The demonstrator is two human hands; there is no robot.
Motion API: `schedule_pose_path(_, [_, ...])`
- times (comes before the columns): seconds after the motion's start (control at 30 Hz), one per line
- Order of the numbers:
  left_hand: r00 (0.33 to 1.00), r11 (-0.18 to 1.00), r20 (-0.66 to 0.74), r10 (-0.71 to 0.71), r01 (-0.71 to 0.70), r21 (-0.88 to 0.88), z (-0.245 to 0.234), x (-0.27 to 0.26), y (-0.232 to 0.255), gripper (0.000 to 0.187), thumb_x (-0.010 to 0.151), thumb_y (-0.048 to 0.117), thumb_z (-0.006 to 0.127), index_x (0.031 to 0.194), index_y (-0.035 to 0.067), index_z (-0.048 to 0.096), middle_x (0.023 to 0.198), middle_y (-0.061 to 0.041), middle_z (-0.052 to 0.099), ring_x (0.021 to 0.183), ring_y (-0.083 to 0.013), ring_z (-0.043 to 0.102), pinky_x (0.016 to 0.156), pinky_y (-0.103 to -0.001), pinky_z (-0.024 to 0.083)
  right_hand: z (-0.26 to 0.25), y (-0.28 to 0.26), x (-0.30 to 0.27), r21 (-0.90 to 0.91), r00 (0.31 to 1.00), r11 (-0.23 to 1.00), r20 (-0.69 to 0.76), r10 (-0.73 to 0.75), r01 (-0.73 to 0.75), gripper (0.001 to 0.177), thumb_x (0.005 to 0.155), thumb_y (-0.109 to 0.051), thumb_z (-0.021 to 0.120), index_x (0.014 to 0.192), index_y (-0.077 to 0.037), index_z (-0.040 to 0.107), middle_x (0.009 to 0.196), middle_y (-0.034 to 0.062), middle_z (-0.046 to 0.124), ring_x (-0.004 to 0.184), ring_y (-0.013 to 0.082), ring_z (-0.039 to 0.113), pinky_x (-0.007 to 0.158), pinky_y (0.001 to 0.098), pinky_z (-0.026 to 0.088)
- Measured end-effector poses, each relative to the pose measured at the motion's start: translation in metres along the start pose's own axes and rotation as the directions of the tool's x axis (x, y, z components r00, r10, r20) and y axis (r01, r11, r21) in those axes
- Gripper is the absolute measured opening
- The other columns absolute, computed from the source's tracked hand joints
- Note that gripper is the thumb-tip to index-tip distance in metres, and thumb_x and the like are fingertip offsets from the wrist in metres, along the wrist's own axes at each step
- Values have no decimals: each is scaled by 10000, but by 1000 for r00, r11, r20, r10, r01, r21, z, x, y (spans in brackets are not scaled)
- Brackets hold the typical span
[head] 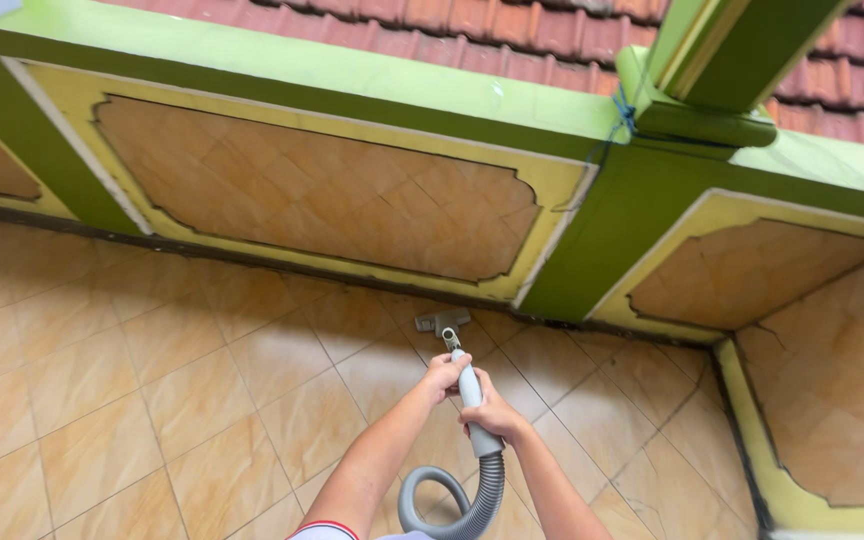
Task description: The person vacuums a tiled balcony floor using a handheld vacuum cleaner with a floor nozzle. They move the vacuum back and forth along the length of the balcony, covering the area near the walls and railing.
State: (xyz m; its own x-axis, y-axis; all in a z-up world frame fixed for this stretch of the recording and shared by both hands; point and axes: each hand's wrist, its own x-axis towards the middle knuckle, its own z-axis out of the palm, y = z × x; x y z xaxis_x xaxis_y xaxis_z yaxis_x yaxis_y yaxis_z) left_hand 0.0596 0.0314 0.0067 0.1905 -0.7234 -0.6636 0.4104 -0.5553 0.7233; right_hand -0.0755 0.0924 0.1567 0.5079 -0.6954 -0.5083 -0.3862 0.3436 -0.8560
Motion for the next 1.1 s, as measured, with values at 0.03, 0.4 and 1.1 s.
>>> schedule_pose_path(0.03, [1000, 1000, -8, 10, -10, -8, -15, 2, 5, 770, 916, 427, 807, 1509, 50, 492, 1329, -201, 639, 1063, -435, 718, 820, -531, 642, 11, -4, 6, -9, 1000, 1000, 9, -8, 8, 1043, 685, 48, 755, 1579, -185, 271, 719, 176, 660, 540, 293, 717, 483, 379, 576])
schedule_pose_path(0.4, [986, 985, -156, -53, 26, -173, -174, -39, 34, 578, 901, 359, 755, 1392, 152, 531, 1088, -103, 760, 841, -240, 752, 711, -440, 644, 144, -40, 46, -52, 967, 996, 242, 86, -75, 955, 743, 50, 646, 1536, -250, 207, 1054, 248, 566, 541, 252, 627, 472, 384, 543])
schedule_pose_path(1.1, [858, 842, -513, -45, -244, -481, -419, -107, 19, 643, 874, 352, 786, 1416, 140, 512, 1086, -123, 737, 804, -235, 746, 670, -459, 654, 354, -91, 90, -352, 803, 935, 567, 184, 34, 986, 747, 16, 670, 1564, -264, 195, 845, 225, 575, 560, 264, 634, 484, 402, 548])
